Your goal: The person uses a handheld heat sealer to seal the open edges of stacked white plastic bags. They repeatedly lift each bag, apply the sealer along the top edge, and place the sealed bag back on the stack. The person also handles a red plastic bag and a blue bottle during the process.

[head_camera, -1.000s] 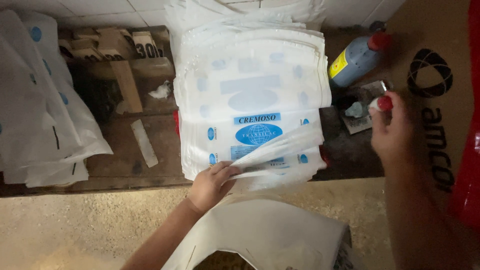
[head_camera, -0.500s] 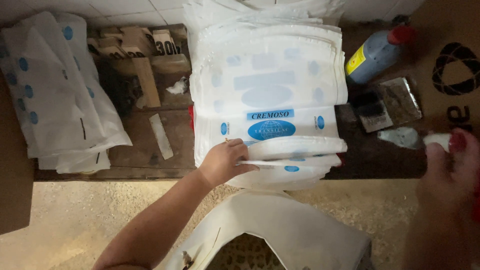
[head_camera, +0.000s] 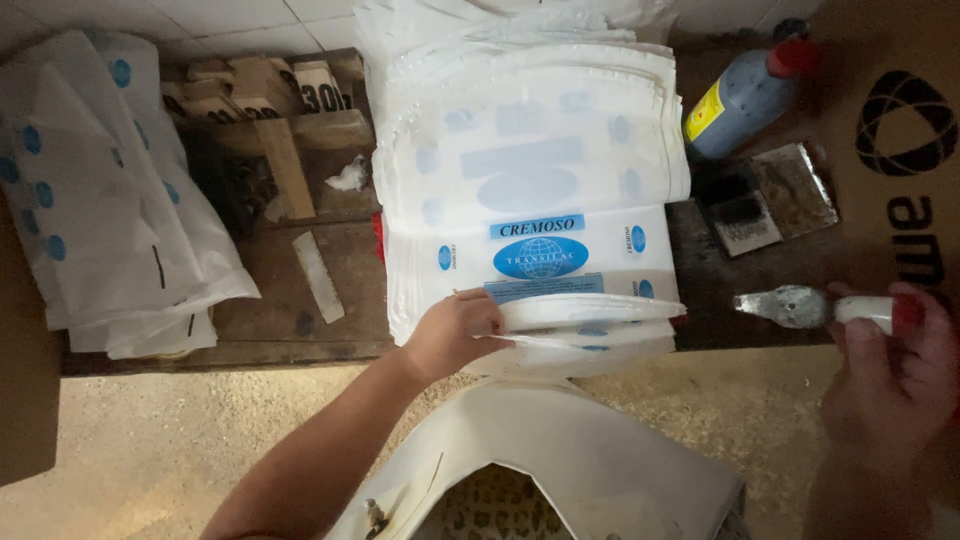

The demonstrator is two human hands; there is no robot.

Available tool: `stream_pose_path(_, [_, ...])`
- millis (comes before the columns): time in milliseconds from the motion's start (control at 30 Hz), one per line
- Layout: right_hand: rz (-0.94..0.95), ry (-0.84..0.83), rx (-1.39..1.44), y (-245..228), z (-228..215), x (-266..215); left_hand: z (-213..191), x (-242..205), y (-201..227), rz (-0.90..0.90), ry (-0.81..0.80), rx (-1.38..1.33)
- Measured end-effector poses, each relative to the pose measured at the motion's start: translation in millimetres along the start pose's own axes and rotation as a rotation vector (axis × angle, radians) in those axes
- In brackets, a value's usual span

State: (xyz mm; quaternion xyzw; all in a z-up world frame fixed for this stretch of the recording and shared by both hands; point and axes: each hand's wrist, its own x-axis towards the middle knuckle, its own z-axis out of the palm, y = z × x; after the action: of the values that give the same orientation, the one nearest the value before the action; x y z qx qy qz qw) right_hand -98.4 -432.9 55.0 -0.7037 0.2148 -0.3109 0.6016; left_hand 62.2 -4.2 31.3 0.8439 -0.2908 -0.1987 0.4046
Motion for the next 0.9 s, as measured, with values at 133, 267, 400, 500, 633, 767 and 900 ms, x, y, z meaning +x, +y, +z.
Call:
stream_pose_path(133, [-0.056, -0.051, 0.004, -6, 7, -3, 10, 2, -19, 0.059, -0.037, 0.067])
stream_pose_path(267, [-0.065, -0.062, -0.015, -14, 14, -6, 4, 3, -11, 0.128, -0.105, 0.041])
stream_pose_path(400, [-0.095, -0.065, -0.082, -26, 17, -13, -15, 6, 2, 0.272, -0.196, 0.141])
stream_pose_path(500, [-0.092, 0.004, -0.027, -23, 16, -19, -43, 25, 13, 0.191, -0.323, 0.249])
stream_pose_path(633, [0.019, 0.021, 0.081, -14, 5, -27, -94, 76, 37, 0.116, -0.398, 0.248])
stream_pose_path(767, [-0.155, -0.017, -0.031, -17, 7, -39, -115, 121, 36, 0.028, -0.361, 0.289])
stream_pose_path(900, [0.055, -0.042, 0.037, -22, 9, -48, -115, 157, -2, -0.108, -0.1, 0.403])
